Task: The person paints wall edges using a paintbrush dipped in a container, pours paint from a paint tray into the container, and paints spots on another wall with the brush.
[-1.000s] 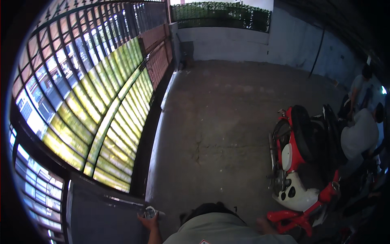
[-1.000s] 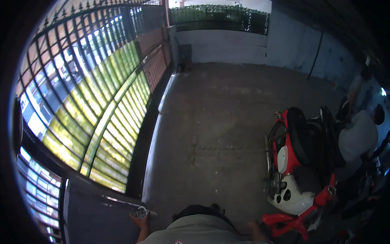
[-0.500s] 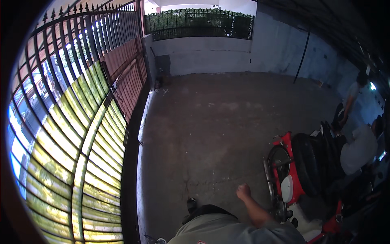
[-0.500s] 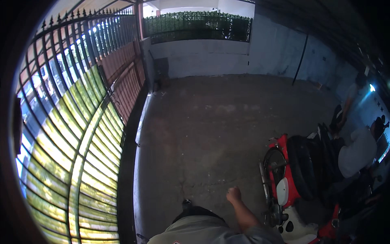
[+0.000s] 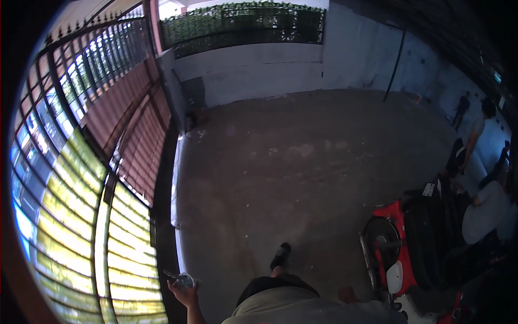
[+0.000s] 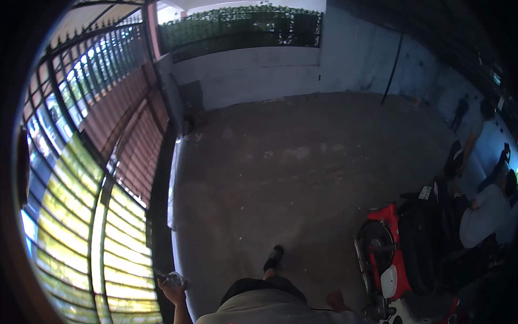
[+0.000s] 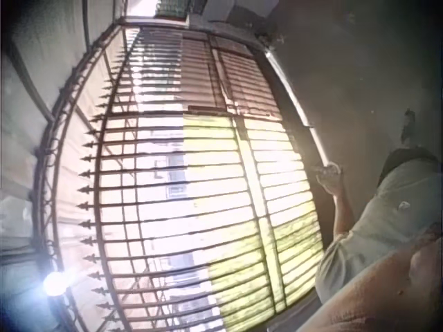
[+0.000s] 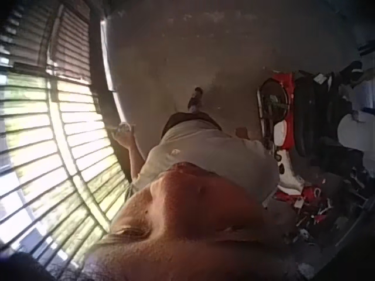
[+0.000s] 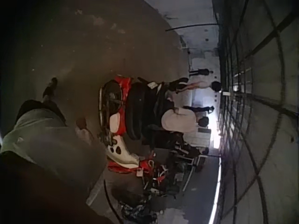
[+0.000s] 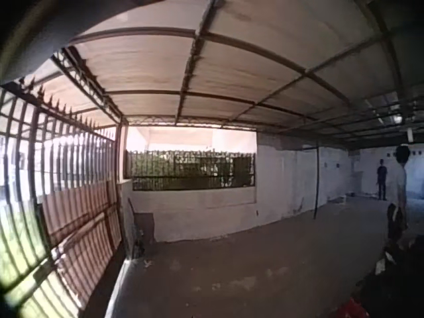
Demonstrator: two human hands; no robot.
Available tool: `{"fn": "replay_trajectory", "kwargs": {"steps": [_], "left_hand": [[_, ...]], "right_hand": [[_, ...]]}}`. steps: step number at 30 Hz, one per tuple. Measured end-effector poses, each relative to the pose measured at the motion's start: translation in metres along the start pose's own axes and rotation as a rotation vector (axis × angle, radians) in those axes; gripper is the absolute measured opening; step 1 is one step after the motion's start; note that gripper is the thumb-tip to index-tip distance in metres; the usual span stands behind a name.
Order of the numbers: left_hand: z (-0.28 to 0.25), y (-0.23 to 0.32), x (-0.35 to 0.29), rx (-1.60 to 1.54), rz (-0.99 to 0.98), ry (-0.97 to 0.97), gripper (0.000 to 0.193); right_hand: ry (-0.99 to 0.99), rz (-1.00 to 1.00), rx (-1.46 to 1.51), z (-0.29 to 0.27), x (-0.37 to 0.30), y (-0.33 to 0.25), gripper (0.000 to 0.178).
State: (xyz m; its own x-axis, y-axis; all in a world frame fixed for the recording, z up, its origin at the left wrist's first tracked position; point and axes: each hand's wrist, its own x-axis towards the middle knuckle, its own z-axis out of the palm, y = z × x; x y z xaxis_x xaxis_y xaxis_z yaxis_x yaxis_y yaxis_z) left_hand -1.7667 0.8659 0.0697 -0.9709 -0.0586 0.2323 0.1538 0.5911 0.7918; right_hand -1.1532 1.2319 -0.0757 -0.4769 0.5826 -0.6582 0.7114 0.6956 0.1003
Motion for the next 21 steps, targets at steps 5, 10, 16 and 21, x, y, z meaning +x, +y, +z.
{"fn": "replay_trajectory", "kwargs": {"steps": [5, 10, 16, 21], "left_hand": [[0.106, 0.081, 0.063, -0.022, -0.024, 0.109, 0.127], [0.189, 0.138, 0.092, -0.104, 0.068, -0.106, 0.090], [0.259, 0.166, 0.131, 0.685, 0.380, -0.691, 0.059], [0.380, 0.204, 0.166, 0.294, -0.160, -0.480, 0.065]], "right_hand": [[0.191, 0.068, 0.145, -0.082, 0.144, 0.028, 0.028], [0.377, 0.337, 0.899, -0.320, 0.274, 0.048, 0.050], [0.424, 0.160, 1.097, -0.577, 0.342, 0.046, 0.051], [0.561, 0.288, 0.940, -0.595, 0.450, 0.076, 0.041]]}}
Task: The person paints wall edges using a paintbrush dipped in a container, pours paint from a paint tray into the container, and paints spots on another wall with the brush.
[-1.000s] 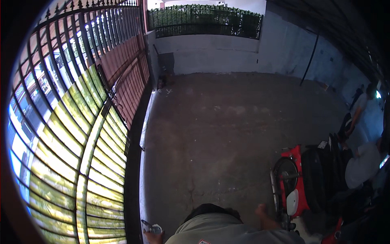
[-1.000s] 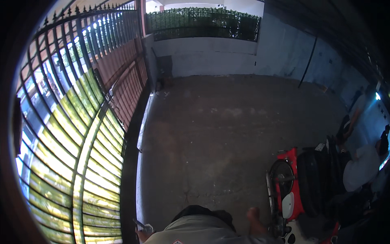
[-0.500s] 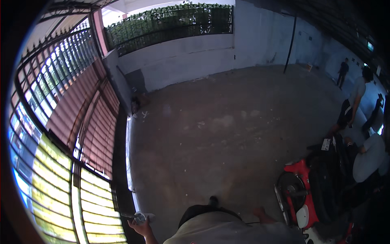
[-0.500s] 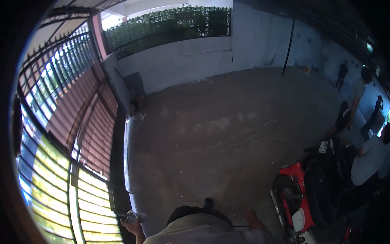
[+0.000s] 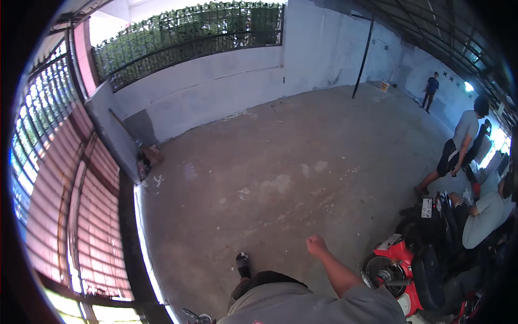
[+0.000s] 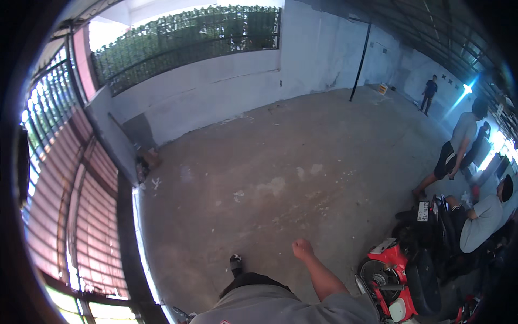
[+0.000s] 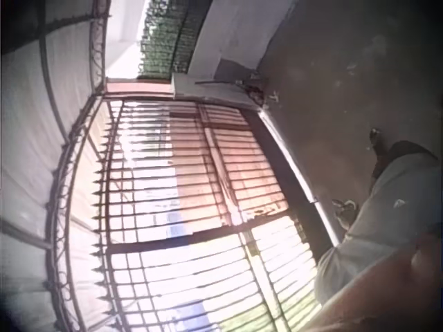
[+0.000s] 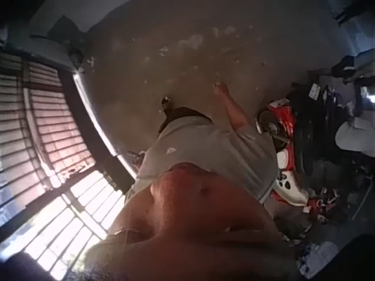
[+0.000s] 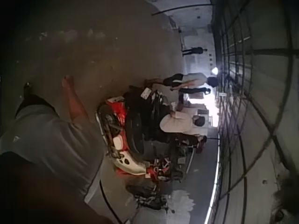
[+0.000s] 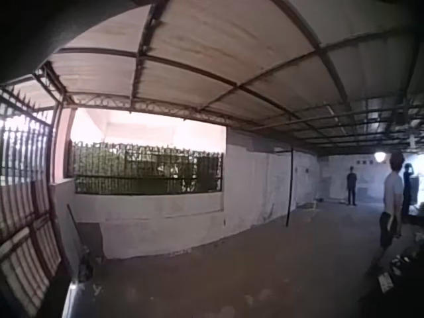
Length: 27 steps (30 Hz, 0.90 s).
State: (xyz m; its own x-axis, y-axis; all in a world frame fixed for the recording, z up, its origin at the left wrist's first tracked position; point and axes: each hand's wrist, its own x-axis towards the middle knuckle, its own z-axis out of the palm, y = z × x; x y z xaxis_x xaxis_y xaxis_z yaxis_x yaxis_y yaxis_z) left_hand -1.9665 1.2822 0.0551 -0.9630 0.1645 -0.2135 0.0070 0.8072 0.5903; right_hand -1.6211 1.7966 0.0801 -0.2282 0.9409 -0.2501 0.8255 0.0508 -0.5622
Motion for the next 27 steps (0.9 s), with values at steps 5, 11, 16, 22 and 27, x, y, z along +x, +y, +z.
{"fn": "replay_trajectory", "kwargs": {"steps": [5, 11, 16, 22, 27], "left_hand": [[0.046, 0.108, 0.122, -0.078, 0.050, 0.017, 0.087], [0.097, 0.279, 0.283, -0.129, 0.239, 0.041, 0.124], [0.169, 0.440, 0.383, -0.228, 0.445, 0.139, 0.129], [0.281, 0.586, 0.425, -0.334, 0.444, 0.179, 0.126], [0.349, 0.675, 0.419, -0.234, 0.366, 0.102, 0.128]], "right_hand": [[-0.308, 0.178, -0.599, 0.027, 0.021, 0.100, 0.043], [-0.175, 0.502, -0.391, 0.016, 0.003, 0.105, 0.048], [-0.078, 0.594, -0.081, 0.020, 0.077, 0.082, 0.038], [0.608, 0.415, -0.133, -0.100, 0.276, 0.013, 0.033], [1.219, -0.233, 0.475, -0.397, 0.372, -0.190, 0.033]]}}
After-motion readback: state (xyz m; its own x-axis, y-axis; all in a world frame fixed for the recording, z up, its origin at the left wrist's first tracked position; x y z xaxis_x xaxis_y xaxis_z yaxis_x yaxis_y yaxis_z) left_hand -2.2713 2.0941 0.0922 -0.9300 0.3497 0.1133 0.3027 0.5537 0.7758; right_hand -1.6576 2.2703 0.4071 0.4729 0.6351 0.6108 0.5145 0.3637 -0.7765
